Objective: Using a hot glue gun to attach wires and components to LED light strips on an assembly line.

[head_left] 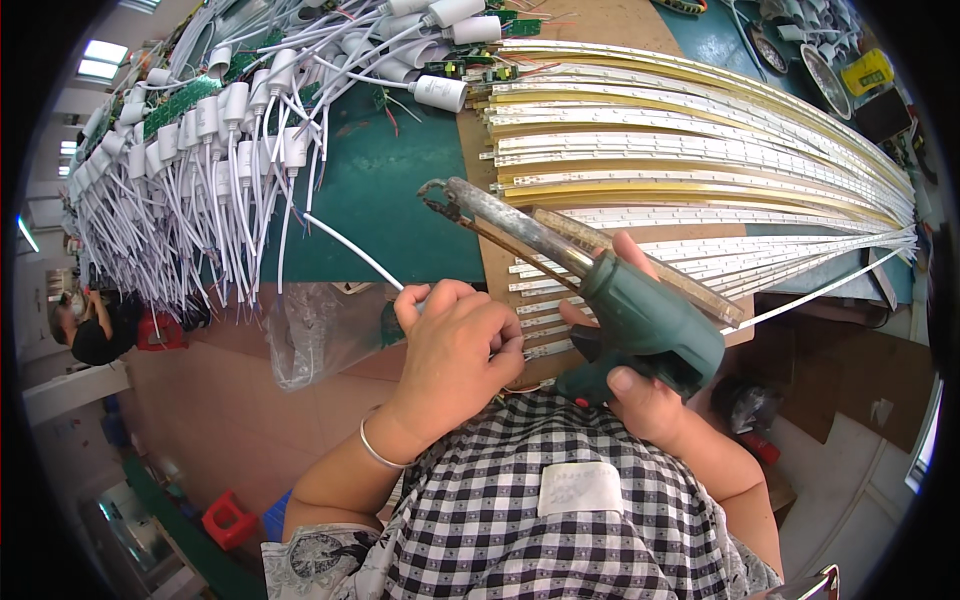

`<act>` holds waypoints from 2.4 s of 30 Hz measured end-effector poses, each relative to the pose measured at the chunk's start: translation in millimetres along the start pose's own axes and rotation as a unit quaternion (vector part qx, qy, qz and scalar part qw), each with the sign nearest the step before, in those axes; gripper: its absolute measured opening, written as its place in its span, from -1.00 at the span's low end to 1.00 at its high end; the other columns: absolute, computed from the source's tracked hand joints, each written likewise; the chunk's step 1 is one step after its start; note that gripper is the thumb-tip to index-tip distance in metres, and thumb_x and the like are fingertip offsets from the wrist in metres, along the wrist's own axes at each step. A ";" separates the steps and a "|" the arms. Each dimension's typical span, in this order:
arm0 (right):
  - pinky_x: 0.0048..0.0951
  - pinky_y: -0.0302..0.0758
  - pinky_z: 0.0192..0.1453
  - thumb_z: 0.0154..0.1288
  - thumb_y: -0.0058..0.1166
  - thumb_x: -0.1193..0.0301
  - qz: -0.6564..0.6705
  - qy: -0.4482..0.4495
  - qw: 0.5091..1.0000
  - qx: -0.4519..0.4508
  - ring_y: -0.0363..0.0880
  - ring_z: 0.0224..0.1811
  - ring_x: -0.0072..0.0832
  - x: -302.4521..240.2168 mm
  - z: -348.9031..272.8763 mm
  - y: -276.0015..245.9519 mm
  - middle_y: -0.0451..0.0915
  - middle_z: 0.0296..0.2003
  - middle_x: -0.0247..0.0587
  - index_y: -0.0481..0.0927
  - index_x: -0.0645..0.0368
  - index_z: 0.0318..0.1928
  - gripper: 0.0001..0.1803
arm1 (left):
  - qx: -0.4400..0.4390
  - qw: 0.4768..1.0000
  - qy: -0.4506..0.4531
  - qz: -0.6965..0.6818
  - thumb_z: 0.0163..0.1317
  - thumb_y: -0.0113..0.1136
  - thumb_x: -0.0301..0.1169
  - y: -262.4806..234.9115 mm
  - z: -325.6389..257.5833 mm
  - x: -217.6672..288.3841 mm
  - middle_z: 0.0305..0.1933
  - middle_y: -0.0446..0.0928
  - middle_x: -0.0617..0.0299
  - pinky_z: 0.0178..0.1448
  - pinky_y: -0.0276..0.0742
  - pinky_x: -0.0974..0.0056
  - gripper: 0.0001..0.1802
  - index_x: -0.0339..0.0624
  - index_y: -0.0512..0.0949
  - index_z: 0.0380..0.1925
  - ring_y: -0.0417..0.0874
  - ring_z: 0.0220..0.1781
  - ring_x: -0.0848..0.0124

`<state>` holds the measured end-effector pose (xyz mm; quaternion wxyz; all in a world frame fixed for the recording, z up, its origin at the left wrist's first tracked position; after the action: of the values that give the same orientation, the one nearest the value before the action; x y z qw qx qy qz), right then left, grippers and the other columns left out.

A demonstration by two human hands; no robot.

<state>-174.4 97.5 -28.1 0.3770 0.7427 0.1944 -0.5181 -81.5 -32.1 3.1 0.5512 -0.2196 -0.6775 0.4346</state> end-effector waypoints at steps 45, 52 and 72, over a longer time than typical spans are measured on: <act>-0.44 0.59 -0.18 0.30 0.14 0.42 -0.496 -0.119 0.845 -0.162 0.66 -0.34 -0.44 -23.1 -103.8 -51.6 0.60 -0.21 -0.09 0.22 0.37 0.17 -0.46 | 0.000 1.000 -0.012 -0.011 -0.08 0.31 -0.48 1.4 3.9 -3.2 -0.60 0.41 0.49 0.18 0.06 0.07 -0.89 0.02 0.56 -0.57 0.47 -0.13 0.38; -0.31 0.56 0.03 0.07 0.29 0.43 -0.436 -0.029 0.896 -0.077 0.63 -0.09 -0.21 -16.9 -108.2 -72.6 0.64 -0.09 -0.12 0.68 0.14 -0.13 -0.70 | -0.009 1.000 -0.015 -0.013 -0.07 0.32 -0.46 1.2 3.9 -4.0 -0.60 0.41 0.49 0.19 0.05 0.06 -0.90 0.02 0.57 -0.57 0.47 -0.12 0.38; -0.36 0.60 0.02 0.39 0.11 0.32 -0.293 -0.056 0.949 -0.101 0.73 -0.20 -0.38 -16.6 -99.5 -69.4 0.67 -0.17 -0.08 0.18 0.38 0.24 -0.41 | -0.010 1.000 -0.014 -0.010 -0.08 0.32 -0.46 2.0 4.4 -2.4 -0.60 0.42 0.49 0.20 0.05 0.05 -0.90 0.02 0.58 -0.55 0.48 -0.10 0.37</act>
<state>-165.9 219.4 -20.0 0.2920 0.5807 0.4333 -0.6244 -85.2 -34.5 0.0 0.5435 -0.2120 -0.6919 0.4254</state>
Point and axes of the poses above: each hand's wrist, its own z-axis towards the middle knuckle, its own y-axis out of the palm, x = y × z, the point moved 9 cm from there along z, towards the middle knuckle
